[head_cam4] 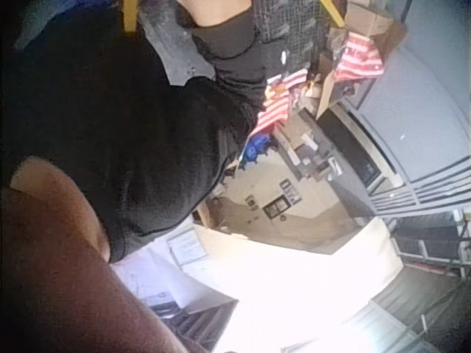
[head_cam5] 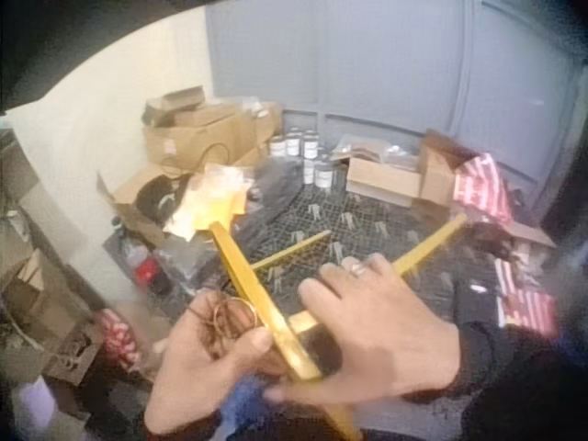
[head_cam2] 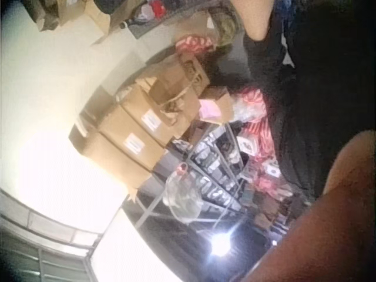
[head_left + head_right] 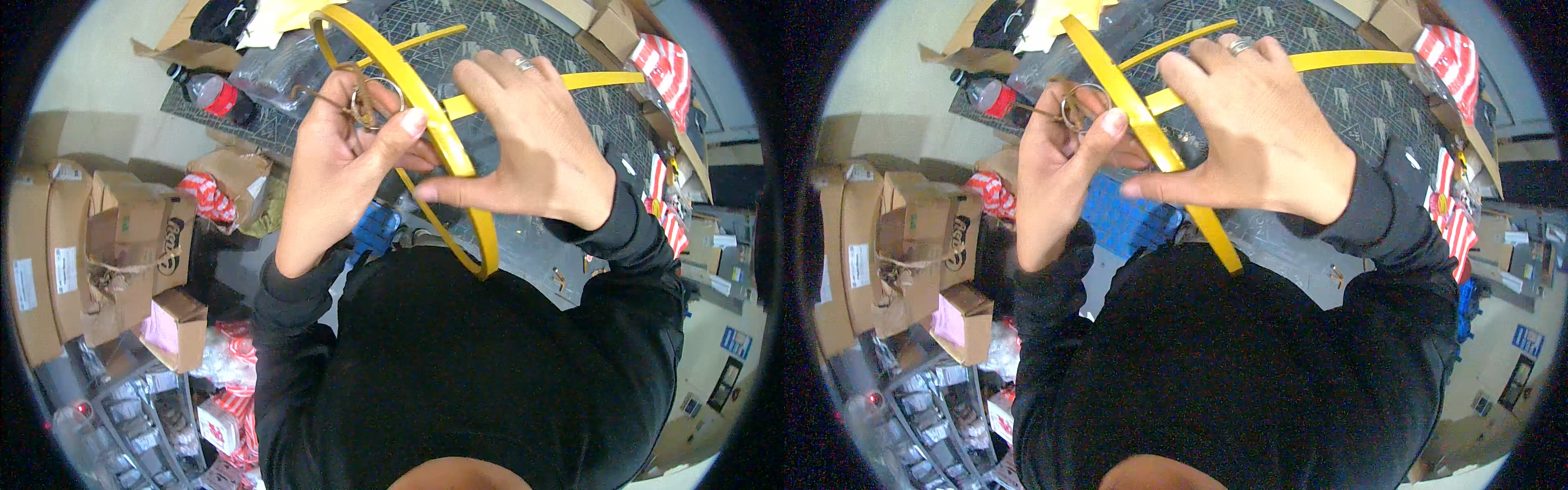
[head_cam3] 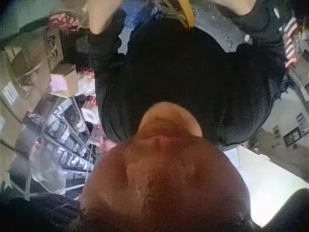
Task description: The person assembles a yellow circular metal frame by inserting and tightening metal fasteners into pre-drilled holes. They rotate the frame to access different attachment points and secure a crossbar. The person then lifts the assembled frame and places it on the floor.
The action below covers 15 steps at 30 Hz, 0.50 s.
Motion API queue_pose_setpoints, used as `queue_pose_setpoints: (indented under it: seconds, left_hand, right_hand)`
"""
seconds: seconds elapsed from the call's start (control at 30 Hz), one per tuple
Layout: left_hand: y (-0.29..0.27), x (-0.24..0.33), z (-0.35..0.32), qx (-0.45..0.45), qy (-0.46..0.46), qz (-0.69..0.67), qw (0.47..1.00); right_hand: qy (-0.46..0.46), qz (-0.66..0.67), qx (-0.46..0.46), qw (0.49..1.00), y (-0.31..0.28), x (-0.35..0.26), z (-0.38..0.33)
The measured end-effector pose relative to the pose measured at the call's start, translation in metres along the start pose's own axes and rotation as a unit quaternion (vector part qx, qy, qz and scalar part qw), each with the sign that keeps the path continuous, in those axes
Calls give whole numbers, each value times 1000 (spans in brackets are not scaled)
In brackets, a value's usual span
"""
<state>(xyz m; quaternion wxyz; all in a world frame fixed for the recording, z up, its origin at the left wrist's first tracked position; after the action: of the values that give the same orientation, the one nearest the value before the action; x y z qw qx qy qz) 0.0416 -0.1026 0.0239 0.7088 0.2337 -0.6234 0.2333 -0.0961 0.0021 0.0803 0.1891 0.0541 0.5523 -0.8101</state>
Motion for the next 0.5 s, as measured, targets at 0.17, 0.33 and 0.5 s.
queue_pose_setpoints:
  seconds: [0.17, 0.33, 0.5]
  left_hand:
    - [13, 2, 5, -15, 10, 58, 998]
    - [30, 7, 22, -23, 21, 123, 992]
    - [44, 13, 23, 46, -12, 170, 984]
  right_hand:
    - [28, 0, -48, 998, -7, 20, 7]
    - [17, 9, -62, 998, -12, 45, -1]
    - [-19, 35, 25, 999, -12, 60, -19]
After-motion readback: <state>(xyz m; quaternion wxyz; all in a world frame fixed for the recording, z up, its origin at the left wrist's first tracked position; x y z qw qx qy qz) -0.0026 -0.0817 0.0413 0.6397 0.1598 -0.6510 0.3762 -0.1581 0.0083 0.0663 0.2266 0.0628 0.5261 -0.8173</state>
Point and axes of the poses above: each hand's wrist, its own z-axis towards the middle knuckle, its own y-axis out of the palm, x = y × z, the point moved 5 cm from there along z, towards the middle knuckle, and after that the axes turned 14 degrees about z, right-handed, at the moved point
